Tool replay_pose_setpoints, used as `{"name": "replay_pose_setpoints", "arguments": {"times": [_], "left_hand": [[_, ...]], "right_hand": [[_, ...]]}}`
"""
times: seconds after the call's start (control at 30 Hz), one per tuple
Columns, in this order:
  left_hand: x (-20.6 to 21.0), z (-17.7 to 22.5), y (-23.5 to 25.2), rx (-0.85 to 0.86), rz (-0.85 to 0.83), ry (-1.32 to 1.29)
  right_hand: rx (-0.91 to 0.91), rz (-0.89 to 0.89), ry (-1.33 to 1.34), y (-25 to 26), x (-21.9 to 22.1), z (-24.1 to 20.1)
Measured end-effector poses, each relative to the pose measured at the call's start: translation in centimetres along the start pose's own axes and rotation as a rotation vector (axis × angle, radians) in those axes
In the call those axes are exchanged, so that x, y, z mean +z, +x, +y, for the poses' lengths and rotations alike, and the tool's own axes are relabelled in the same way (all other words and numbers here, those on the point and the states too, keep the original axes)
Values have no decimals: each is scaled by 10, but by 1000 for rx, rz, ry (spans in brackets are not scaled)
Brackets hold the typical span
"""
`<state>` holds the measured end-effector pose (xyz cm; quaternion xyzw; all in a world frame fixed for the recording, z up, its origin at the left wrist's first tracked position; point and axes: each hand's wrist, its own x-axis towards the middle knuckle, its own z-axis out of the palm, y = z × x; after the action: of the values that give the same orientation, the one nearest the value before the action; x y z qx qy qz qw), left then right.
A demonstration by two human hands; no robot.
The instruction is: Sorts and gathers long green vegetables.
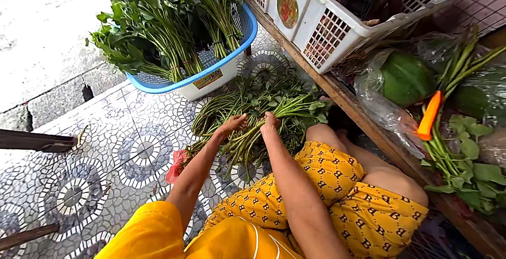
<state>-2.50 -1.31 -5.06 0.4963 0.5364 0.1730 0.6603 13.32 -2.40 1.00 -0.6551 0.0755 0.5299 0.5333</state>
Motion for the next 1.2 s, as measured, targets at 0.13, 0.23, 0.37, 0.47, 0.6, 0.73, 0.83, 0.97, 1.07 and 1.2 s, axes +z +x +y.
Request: {"name": "replay_pose_setpoints", "arguments": {"times": [0.13, 0.23, 0.37, 0.47, 0.6, 0.73, 0.83, 0.97, 1.07, 1.2], "left_hand": [[1, -27, 43, -21, 377, 407], [8, -24, 43, -19, 502, 645], [4, -11, 54, -126, 627, 684], [-8, -1, 44, -259, 441, 765], [-14, 29, 4, -14, 532, 787], [-18, 55, -22, 275, 686, 471], [-26, 57, -17, 192, 443, -100], [-32, 61, -15, 142, 304, -449], [-29, 65, -15, 134, 307, -479], [-22, 68, -15, 112, 322, -508]], "right_hand": [[-40, 137, -23, 4, -6, -7], [-71, 56, -71, 13, -2, 6], [-109, -77, -158, 14, 9, 4], [-98, -80, -188, 10, 12, 3], [-87, -61, -106, 11, 11, 4], [-109, -52, -98, 9, 11, -1], [-117, -61, -103, 2, 9, -2], [-120, -79, -73, 2, 9, -1], [-119, -93, -46, 3, 8, -1], [-110, -107, -36, 2, 7, -2]]}}
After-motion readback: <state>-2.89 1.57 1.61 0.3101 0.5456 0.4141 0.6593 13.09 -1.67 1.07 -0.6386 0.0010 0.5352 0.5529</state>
